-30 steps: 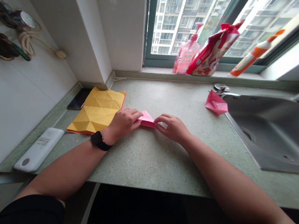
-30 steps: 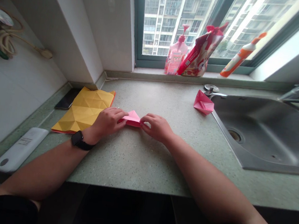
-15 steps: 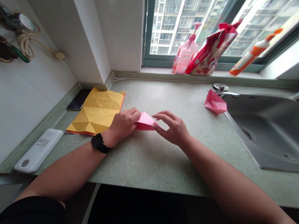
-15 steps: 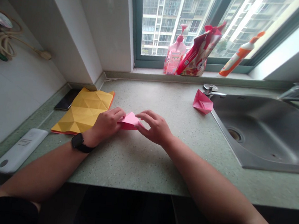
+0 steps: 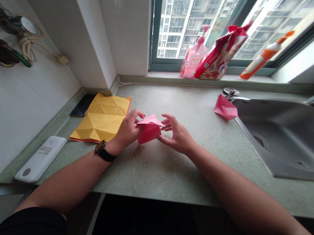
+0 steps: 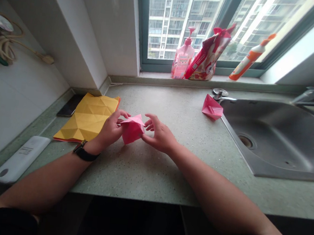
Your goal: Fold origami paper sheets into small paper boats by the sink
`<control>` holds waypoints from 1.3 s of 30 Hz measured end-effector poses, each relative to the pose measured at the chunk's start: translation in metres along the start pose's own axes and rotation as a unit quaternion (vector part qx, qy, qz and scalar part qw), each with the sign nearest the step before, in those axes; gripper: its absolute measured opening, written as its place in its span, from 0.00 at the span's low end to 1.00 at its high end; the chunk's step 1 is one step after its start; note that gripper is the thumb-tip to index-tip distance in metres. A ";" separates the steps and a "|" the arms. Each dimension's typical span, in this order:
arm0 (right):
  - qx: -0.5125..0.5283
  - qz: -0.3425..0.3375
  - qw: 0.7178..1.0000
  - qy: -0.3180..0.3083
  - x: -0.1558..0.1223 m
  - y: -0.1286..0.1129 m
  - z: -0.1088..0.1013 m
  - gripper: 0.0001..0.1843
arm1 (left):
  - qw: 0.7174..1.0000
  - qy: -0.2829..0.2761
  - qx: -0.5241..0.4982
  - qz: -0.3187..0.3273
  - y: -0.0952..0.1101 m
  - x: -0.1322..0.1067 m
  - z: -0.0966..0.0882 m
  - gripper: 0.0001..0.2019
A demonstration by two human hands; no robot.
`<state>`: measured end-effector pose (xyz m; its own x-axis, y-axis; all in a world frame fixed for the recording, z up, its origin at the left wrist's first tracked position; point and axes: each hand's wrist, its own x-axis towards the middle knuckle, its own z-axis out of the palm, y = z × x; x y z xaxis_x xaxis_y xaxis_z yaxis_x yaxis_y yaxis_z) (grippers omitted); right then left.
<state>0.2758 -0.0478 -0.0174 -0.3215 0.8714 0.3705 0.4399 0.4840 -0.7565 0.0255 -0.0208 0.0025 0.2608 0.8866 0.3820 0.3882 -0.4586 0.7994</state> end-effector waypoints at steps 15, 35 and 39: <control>0.280 0.117 0.953 -0.020 0.013 0.009 -0.016 0.31 | 0.927 -0.120 -0.333 -0.120 -0.012 0.005 -0.005 0.23; 0.339 0.137 0.926 -0.091 0.016 0.023 -0.033 0.22 | 0.919 -0.157 -0.334 -0.136 -0.009 0.005 -0.010 0.21; 0.265 0.136 0.951 -0.083 0.016 0.027 -0.028 0.20 | 0.956 -0.131 -0.230 -0.124 -0.012 0.007 -0.003 0.15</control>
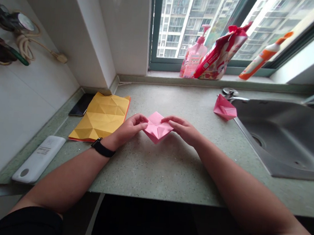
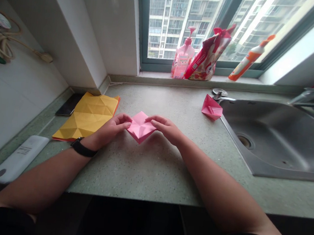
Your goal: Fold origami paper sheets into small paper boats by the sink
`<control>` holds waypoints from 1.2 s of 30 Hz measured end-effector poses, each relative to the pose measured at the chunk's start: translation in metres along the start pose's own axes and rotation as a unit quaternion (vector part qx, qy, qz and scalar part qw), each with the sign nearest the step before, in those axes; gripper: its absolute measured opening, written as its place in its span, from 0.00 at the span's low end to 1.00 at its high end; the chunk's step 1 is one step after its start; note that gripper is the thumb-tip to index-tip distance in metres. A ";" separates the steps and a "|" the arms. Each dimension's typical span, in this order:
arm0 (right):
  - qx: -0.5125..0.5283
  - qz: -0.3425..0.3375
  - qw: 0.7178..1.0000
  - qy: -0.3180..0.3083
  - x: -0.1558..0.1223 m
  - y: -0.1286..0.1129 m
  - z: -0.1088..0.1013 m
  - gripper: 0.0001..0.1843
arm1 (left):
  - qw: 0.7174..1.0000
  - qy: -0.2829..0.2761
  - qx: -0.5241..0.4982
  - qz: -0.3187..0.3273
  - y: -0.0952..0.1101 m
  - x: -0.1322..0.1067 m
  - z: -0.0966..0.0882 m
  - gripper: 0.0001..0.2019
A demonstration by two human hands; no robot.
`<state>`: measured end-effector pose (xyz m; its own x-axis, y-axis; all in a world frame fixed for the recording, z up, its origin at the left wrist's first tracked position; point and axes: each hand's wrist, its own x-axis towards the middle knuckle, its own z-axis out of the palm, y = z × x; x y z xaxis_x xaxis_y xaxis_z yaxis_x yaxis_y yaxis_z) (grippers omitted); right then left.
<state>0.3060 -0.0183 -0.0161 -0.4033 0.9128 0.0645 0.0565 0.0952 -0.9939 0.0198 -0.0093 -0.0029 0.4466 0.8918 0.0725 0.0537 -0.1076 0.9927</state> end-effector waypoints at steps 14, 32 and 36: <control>-0.169 -0.006 0.983 0.073 0.002 0.019 0.010 0.25 | 0.905 0.030 0.410 0.105 -0.014 -0.001 0.005 0.08; -0.519 -0.143 0.843 -0.007 -0.005 0.008 0.026 0.06 | 0.861 -0.042 0.481 0.162 -0.007 0.000 0.015 0.14; -0.534 -0.129 0.836 -0.007 -0.004 0.010 0.025 0.05 | 0.847 -0.038 0.501 0.171 -0.008 -0.002 0.017 0.11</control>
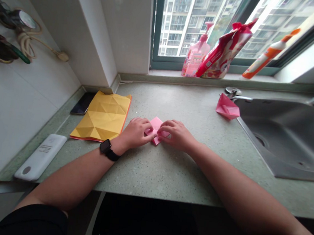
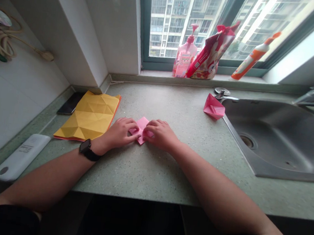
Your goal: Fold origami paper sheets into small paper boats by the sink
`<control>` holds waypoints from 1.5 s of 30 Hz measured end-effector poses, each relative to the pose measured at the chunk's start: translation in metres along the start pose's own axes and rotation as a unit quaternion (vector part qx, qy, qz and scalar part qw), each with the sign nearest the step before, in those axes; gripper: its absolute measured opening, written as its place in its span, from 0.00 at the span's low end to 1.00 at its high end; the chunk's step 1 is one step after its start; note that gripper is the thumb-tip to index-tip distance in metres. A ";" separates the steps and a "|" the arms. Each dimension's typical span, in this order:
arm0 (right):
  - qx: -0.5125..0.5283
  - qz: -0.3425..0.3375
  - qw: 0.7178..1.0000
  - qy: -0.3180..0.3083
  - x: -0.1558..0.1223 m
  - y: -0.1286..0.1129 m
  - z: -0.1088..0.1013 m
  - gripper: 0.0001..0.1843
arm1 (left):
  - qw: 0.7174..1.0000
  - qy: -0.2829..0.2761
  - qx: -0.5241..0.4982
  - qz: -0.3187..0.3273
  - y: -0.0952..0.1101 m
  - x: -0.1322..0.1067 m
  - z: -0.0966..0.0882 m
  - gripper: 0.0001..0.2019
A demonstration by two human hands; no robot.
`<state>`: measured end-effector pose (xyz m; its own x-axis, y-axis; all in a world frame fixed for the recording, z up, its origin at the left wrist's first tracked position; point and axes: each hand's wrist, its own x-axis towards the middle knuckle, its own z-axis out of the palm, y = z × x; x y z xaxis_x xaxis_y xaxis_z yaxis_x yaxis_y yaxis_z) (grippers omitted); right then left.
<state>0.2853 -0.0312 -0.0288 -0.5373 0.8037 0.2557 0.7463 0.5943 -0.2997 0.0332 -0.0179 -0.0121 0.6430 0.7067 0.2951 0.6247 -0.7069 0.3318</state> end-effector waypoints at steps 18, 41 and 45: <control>-0.014 0.037 0.999 -0.021 -0.004 0.005 0.005 0.28 | 0.997 -0.077 0.004 0.014 -0.009 -0.006 0.007 0.24; 0.017 0.015 0.998 -0.053 -0.003 0.014 0.007 0.36 | 0.988 -0.145 0.045 -0.004 -0.008 0.002 0.009 0.36; 0.010 0.017 0.999 -0.051 -0.003 0.014 0.007 0.35 | 0.996 -0.067 0.042 0.034 -0.005 -0.001 0.003 0.29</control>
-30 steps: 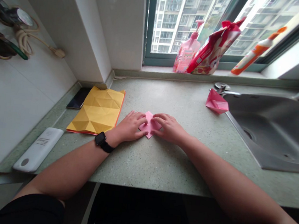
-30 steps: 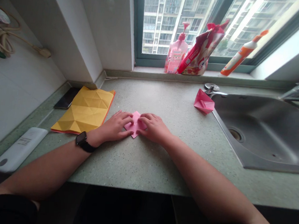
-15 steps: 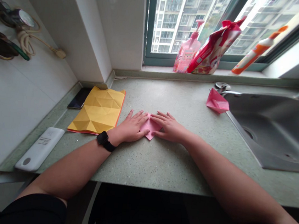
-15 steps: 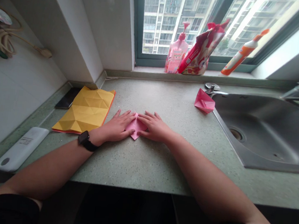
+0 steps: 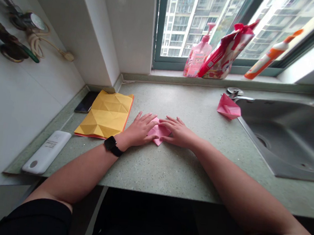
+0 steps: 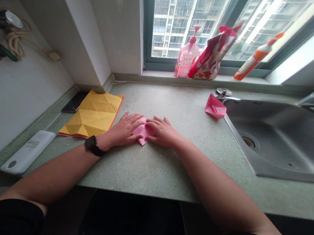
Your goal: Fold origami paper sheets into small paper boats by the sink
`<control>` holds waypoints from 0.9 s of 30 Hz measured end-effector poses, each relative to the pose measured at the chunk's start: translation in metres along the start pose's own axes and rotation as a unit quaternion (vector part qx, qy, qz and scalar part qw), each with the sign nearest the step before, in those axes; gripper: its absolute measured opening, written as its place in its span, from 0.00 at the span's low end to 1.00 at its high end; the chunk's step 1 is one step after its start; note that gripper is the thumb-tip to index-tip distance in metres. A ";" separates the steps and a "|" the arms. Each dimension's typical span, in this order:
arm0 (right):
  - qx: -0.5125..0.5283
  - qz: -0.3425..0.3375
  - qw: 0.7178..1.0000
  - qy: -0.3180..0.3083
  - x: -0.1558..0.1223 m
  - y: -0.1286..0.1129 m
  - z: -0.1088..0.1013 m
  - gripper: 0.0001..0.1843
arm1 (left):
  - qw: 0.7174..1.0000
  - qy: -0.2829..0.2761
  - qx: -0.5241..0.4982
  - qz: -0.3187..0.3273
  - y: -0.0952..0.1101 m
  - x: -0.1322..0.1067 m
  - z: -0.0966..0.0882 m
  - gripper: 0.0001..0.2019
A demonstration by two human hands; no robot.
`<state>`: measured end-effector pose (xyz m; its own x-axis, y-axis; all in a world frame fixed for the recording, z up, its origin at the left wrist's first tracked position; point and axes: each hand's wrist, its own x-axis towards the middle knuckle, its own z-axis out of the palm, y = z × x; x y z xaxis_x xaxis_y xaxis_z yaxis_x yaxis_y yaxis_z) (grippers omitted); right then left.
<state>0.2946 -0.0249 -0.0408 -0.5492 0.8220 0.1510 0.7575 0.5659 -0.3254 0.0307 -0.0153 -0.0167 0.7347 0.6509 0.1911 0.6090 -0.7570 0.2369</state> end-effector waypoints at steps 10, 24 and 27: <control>-0.008 -0.013 1.000 0.004 -0.003 -0.001 0.000 0.33 | 0.993 0.002 -0.046 0.109 -0.005 -0.008 -0.013 0.08; 0.032 -0.116 0.992 0.046 -0.004 -0.011 -0.017 0.12 | 0.992 0.037 -0.083 0.091 -0.004 -0.010 -0.016 0.10; 0.026 -0.110 0.993 0.036 -0.002 -0.009 -0.014 0.13 | 0.992 0.042 -0.082 0.083 -0.003 -0.011 -0.016 0.09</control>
<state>0.2939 -0.0309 -0.0249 -0.6711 0.6822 0.2902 0.6013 0.7299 -0.3252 0.0163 -0.0190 -0.0041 0.7890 0.5257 0.3181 0.4198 -0.8392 0.3456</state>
